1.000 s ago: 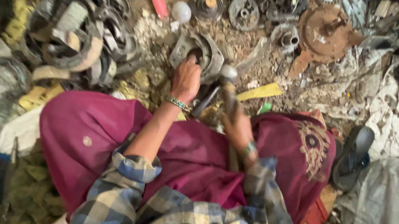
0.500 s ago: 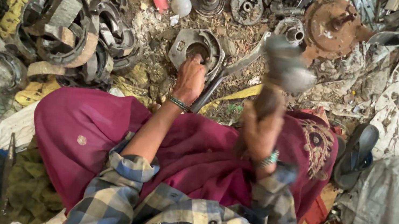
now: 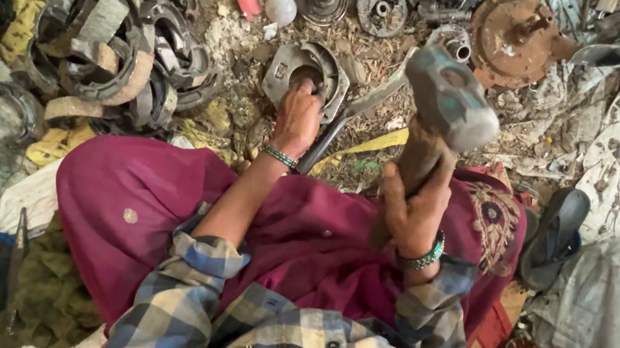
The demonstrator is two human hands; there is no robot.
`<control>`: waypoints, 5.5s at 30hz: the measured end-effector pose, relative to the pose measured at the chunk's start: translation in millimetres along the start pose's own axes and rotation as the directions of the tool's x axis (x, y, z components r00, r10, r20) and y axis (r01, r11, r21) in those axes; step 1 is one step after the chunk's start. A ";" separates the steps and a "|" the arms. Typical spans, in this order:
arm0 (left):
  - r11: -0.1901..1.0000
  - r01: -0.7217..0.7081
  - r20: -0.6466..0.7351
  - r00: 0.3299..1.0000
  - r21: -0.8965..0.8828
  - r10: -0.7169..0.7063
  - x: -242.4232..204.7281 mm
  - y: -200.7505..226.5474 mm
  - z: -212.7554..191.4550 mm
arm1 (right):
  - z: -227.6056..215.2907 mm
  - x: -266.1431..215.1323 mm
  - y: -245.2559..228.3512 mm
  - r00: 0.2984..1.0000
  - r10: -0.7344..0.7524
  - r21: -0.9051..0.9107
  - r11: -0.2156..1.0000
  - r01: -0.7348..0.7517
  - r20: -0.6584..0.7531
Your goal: The person sits on the floor and uses a hammer to repeatedly strike a metal part placed on a hexagonal anvil. They adjust the part's position between strikes and continue the process throughout the clip.
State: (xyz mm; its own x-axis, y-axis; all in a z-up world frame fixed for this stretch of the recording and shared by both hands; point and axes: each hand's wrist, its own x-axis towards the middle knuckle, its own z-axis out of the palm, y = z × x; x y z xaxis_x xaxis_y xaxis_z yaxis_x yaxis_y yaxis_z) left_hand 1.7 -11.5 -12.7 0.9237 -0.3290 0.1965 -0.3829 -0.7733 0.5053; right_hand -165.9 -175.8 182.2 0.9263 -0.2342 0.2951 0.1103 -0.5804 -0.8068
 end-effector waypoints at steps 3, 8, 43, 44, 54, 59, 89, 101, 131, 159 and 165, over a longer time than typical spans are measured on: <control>0.997 0.012 0.005 1.000 -0.075 -0.012 0.1 -2.4 1.4 | 17.1 4.5 24.5 0.997 0.046 0.021 0.999 -0.047 0.057; 0.996 -0.067 -0.024 0.997 0.063 0.068 -1.9 -1.0 -1.3 | 63.0 -2.3 66.5 0.960 0.115 -0.213 0.975 -0.060 0.257; 0.963 0.157 0.094 0.986 -0.217 -0.140 -0.7 6.4 -6.9 | 28.4 -6.0 33.9 0.982 0.179 -0.023 0.984 -0.178 0.060; 0.896 0.283 0.155 0.958 -0.341 -0.243 -1.2 5.4 -4.0 | 45.5 -7.2 48.0 0.987 0.081 -0.148 0.987 -0.061 0.135; 0.997 -0.002 0.044 0.999 -0.080 0.005 -0.6 -9.7 -1.3 | 19.9 6.2 28.6 0.936 0.339 0.162 0.923 -0.350 0.091; 0.880 0.287 0.097 0.958 -0.377 -0.271 -5.1 9.4 4.5 | -8.4 5.3 6.3 0.995 0.025 0.295 0.956 0.006 -0.099; 0.999 0.024 0.042 0.999 -0.047 -0.022 1.3 2.5 -17.6 | 71.7 -11.7 127.5 0.902 0.380 -0.077 0.925 -0.372 0.208; 1.000 0.025 0.011 1.000 0.000 -0.025 -16.4 7.9 -19.1 | 32.9 7.2 211.8 0.732 0.653 0.632 0.654 -0.416 -0.194; 0.999 -0.024 0.007 1.000 0.033 0.023 -76.2 10.5 -20.5 | 67.8 -20.5 190.0 0.924 0.107 -0.331 0.914 -0.237 -0.367; 0.940 -0.168 0.168 0.960 -0.298 0.225 -111.7 239.7 -156.2 | 43.8 19.9 64.5 0.558 -0.211 -0.588 -0.433 0.683 0.803; 0.800 -0.493 0.081 0.833 -0.343 0.548 -112.1 254.1 -168.0 | 55.9 23.5 52.2 0.523 -0.265 -0.582 -0.473 0.661 0.810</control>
State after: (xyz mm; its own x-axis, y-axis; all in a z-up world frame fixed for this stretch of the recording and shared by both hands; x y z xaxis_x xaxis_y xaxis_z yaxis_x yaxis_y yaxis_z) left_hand -196.8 -80.0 234.8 0.5580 -0.7415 0.3725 -0.7568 -0.2706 0.5951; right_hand -118.3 -167.9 118.4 0.7472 0.6629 -0.0464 0.3507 -0.3341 0.8748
